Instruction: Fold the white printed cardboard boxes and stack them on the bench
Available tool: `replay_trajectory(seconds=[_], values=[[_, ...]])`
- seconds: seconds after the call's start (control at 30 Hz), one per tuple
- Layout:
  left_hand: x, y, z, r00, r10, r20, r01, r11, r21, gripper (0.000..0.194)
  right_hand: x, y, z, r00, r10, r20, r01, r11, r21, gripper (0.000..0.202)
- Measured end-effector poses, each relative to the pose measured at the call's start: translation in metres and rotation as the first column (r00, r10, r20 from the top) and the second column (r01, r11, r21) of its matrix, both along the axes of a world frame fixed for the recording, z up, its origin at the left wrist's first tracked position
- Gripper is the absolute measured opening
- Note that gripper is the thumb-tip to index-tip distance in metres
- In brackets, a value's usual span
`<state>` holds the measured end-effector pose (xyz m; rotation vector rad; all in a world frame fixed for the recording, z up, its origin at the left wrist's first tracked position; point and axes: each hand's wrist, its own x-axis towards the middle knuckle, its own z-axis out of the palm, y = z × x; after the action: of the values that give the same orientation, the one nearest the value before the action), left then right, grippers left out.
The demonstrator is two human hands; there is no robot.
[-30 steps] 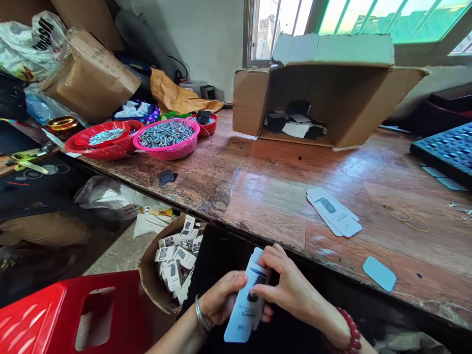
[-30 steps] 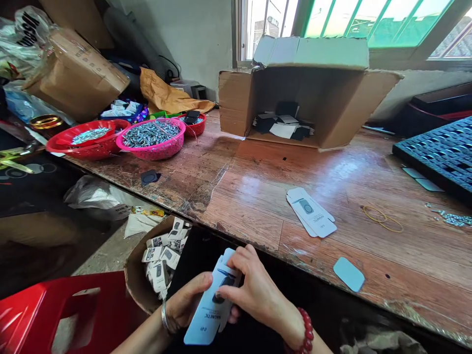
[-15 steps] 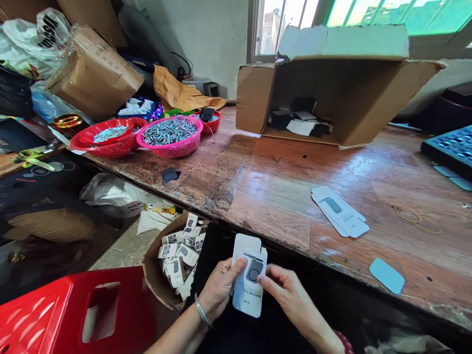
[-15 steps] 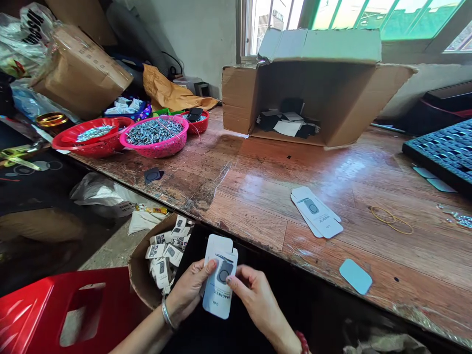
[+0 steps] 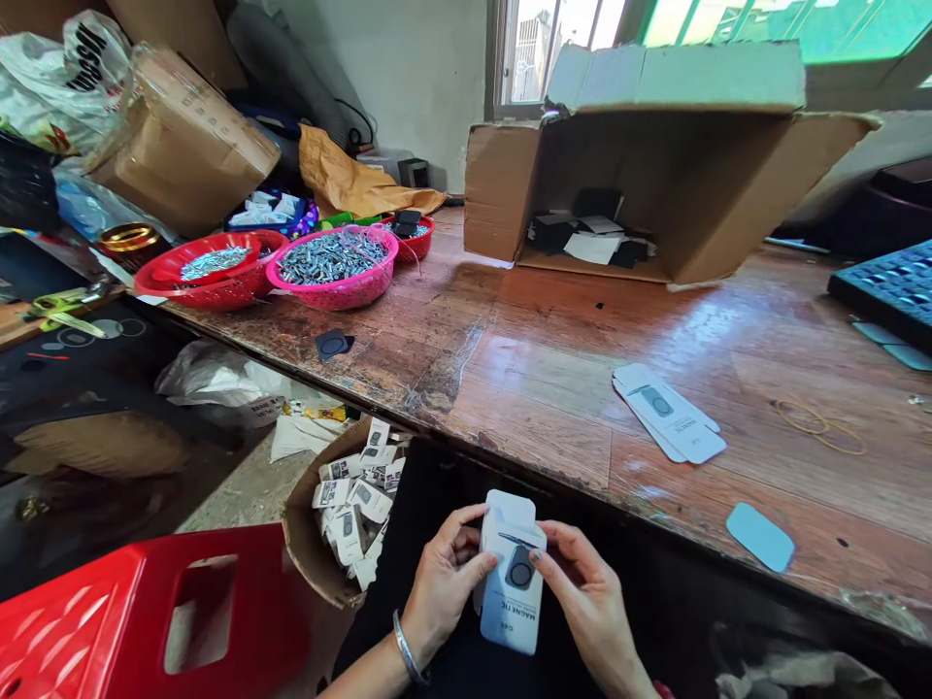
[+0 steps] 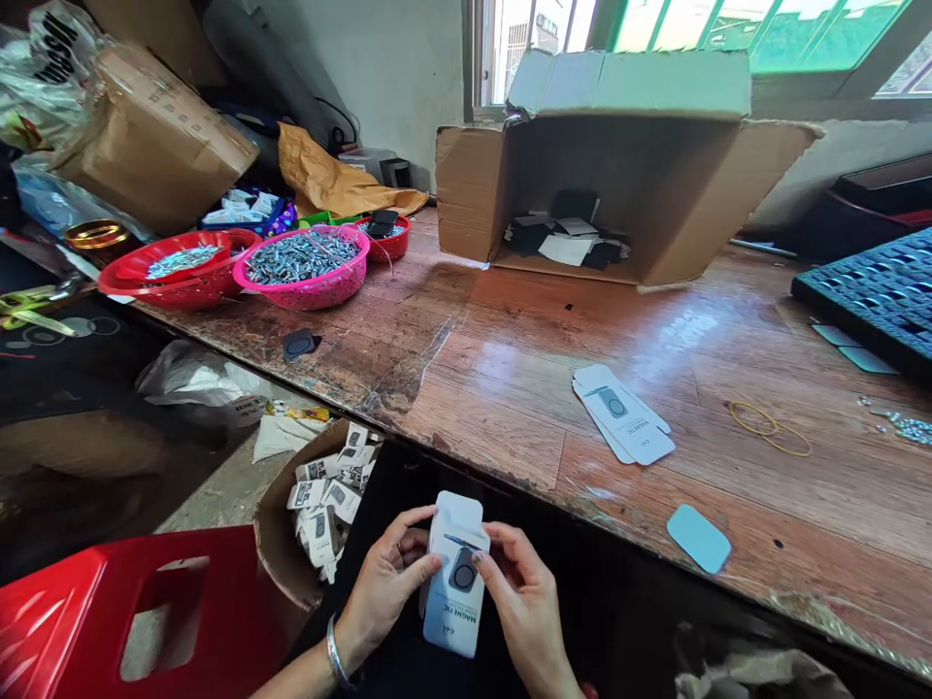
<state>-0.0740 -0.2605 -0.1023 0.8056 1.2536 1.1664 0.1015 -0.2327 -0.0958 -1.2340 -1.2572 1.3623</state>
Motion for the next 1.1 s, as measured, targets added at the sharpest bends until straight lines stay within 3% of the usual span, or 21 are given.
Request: replay_trajectory(seconds=[0.2,0.4,0.53,0.63,0.73,0.8,0.93,0.97,1.03,1.1], values=[[-0.002,-0.011,-0.004,0.985,-0.135,-0.112,0.139,0.990,0.032,0.051,0.005,-0.002,-0.002,0.996,0.047,0.073,-0.047,0.999,0.007,0.032],[-0.009,-0.019,0.006,0.897,-0.243,-0.370,0.280,0.959,0.049,0.027,0.005,-0.004,0.000,0.956,0.197,0.217,-0.223,0.969,0.102,0.043],[-0.006,-0.018,0.007,0.916,-0.203,-0.346,0.226,0.974,0.027,0.020,0.003,-0.004,0.003,0.937,0.245,0.250,-0.280,0.953,0.118,0.044],[-0.001,-0.016,0.008,0.960,-0.165,-0.226,0.175,0.984,0.026,0.027,0.003,-0.002,0.006,0.937,0.235,0.259,-0.278,0.950,0.142,0.042],[0.000,-0.014,0.011,0.971,-0.190,-0.147,0.196,0.980,0.023,0.038,0.004,-0.002,0.007,0.940,0.223,0.257,-0.272,0.946,0.174,0.040],[-0.001,-0.012,0.014,0.952,-0.223,-0.208,0.231,0.973,0.017,0.031,0.005,-0.005,0.006,0.943,0.227,0.245,-0.271,0.948,0.167,0.040],[-0.005,-0.013,0.018,0.889,-0.215,-0.405,0.242,0.970,0.016,0.027,0.000,-0.010,0.003,0.984,0.174,0.038,-0.175,0.984,0.025,0.025],[-0.006,-0.014,0.018,0.882,-0.203,-0.425,0.235,0.972,0.024,0.030,-0.002,-0.010,0.003,0.989,0.140,-0.056,-0.143,0.988,-0.050,0.032],[-0.005,-0.014,0.017,0.894,-0.189,-0.406,0.222,0.974,0.035,0.032,-0.005,-0.008,0.007,0.968,0.083,-0.237,-0.137,0.966,-0.218,0.053],[-0.003,-0.014,0.016,0.934,-0.189,-0.302,0.208,0.978,0.030,0.027,-0.006,-0.004,0.011,0.931,0.084,-0.354,-0.206,0.924,-0.321,0.053]])
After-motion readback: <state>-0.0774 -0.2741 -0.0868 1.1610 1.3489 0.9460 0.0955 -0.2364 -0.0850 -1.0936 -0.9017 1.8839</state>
